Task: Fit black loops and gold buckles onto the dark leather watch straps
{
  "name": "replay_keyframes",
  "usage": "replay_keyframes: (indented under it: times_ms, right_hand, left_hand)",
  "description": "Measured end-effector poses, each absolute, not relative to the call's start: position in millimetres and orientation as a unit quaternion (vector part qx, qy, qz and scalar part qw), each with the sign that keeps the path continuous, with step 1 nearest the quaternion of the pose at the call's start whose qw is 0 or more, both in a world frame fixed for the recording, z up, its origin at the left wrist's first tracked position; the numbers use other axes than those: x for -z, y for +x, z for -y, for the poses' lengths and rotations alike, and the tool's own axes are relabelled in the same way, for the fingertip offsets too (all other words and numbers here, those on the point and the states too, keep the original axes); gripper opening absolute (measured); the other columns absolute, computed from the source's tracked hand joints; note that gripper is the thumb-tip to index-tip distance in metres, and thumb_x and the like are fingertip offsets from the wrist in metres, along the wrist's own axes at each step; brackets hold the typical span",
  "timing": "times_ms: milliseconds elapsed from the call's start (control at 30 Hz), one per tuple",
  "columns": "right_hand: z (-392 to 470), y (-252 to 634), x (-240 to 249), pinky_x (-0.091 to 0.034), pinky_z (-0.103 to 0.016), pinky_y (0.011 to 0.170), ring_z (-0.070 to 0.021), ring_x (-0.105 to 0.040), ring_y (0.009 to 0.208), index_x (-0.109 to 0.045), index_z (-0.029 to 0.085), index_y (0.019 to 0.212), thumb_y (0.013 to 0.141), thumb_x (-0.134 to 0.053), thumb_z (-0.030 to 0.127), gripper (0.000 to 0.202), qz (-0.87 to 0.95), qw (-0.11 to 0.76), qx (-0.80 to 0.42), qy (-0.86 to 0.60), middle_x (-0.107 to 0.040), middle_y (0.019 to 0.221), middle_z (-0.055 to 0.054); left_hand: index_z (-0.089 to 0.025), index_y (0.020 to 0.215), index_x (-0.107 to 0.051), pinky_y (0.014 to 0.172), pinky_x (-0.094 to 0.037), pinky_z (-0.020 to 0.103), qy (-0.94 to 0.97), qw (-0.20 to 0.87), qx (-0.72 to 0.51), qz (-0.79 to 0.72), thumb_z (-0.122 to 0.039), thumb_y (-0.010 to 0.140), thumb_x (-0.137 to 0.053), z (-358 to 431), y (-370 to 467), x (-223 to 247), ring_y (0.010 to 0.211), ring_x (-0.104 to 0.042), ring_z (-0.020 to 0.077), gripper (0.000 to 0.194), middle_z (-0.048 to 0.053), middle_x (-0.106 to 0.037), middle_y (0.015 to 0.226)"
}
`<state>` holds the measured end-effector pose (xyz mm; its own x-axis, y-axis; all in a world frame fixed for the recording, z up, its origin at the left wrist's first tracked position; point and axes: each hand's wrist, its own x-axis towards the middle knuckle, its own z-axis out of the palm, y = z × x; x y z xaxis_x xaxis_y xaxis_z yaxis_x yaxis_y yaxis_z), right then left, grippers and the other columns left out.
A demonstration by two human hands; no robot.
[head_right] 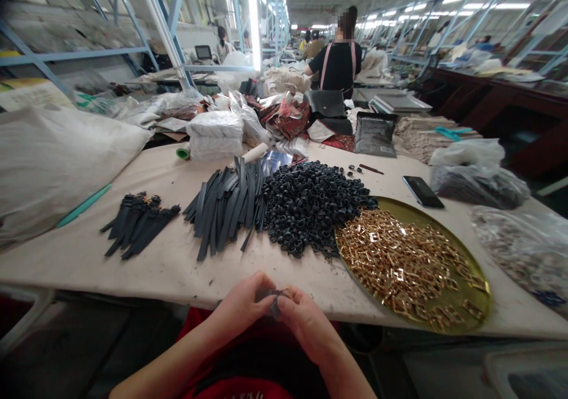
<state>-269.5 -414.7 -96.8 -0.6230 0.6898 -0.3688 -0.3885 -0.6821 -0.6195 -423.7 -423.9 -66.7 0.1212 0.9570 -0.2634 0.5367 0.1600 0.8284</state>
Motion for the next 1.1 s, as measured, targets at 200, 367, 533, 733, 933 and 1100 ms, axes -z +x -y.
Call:
replay_keyframes:
  times_ms: [200, 367, 533, 733, 933, 1100]
  right_hand:
    - [414, -278, 90, -0.041, -0.023, 0.061, -0.0098, -0.051, 0.063, -0.049, 0.016, 0.071, 0.070, -0.064, 0.033, 0.023, 0.245, 0.374, -0.823, -0.351, -0.055, 0.069, 0.000]
    - [408, -277, 99, -0.036, -0.021, 0.051, -0.0080, -0.045, 0.053, -0.044, 0.021, 0.095, 0.067, -0.065, 0.041, 0.041, 0.388, 0.413, -0.676, -0.472, -0.049, 0.064, 0.006]
    - [406, -268, 96, -0.028, -0.020, 0.046, -0.0066, -0.036, 0.048, -0.050, 0.017, 0.078, 0.073, -0.053, 0.047, 0.030, 0.508, 0.311, -0.647, -0.476, -0.042, 0.053, 0.006]
    - [409, -266, 92, -0.033, -0.023, 0.051, -0.0106, -0.043, 0.053, -0.050, 0.019, 0.075, 0.078, -0.045, 0.037, 0.019, 0.624, 0.275, -0.527, -0.506, -0.048, 0.057, 0.003]
    - [412, -260, 91, -0.036, -0.025, 0.057, -0.0137, -0.050, 0.062, -0.053, 0.021, 0.079, 0.079, -0.045, 0.031, 0.013, 0.716, 0.234, -0.441, -0.489, -0.056, 0.067, 0.000]
    - [409, -262, 96, -0.034, -0.024, 0.054, -0.0124, -0.048, 0.057, -0.051, 0.020, 0.076, 0.080, -0.043, 0.035, 0.017, 0.685, 0.232, -0.451, -0.523, -0.052, 0.061, 0.002]
  left_hand:
    - [-0.014, 0.084, -0.055, 0.064, -0.041, 0.024, 0.504, 0.588, -0.314, -0.549, -0.033, 0.072, -0.058, 427, -425, 52, 0.073, -0.054, 0.0137, 0.023, 0.002, -0.061, 0.079]
    - [-0.012, 0.087, -0.053, 0.057, -0.039, 0.022, 0.432, 0.676, -0.328, -0.499, -0.031, 0.071, -0.059, 428, -425, 61, 0.066, -0.052, 0.0112, 0.025, 0.003, -0.059, 0.077]
    - [-0.009, 0.089, -0.055, 0.057, -0.038, 0.022, 0.397, 0.713, -0.338, -0.469, -0.034, 0.070, -0.062, 429, -427, 67, 0.060, -0.050, 0.0085, 0.032, 0.002, -0.059, 0.074]
    - [-0.009, 0.088, -0.056, 0.057, -0.039, 0.023, 0.384, 0.707, -0.333, -0.492, -0.038, 0.067, -0.064, 429, -425, 72, 0.058, -0.051, 0.0090, 0.037, 0.004, -0.061, 0.076]
    - [-0.010, 0.086, -0.058, 0.059, -0.041, 0.024, 0.423, 0.690, -0.302, -0.504, -0.031, 0.068, -0.061, 427, -423, 72, 0.060, -0.055, 0.0118, 0.028, 0.003, -0.063, 0.074]
    - [-0.013, 0.093, -0.060, 0.066, -0.043, 0.024, 0.494, 0.661, -0.269, -0.497, -0.028, 0.074, -0.053, 425, -423, 62, 0.069, -0.057, 0.0138, 0.026, 0.003, -0.064, 0.080]
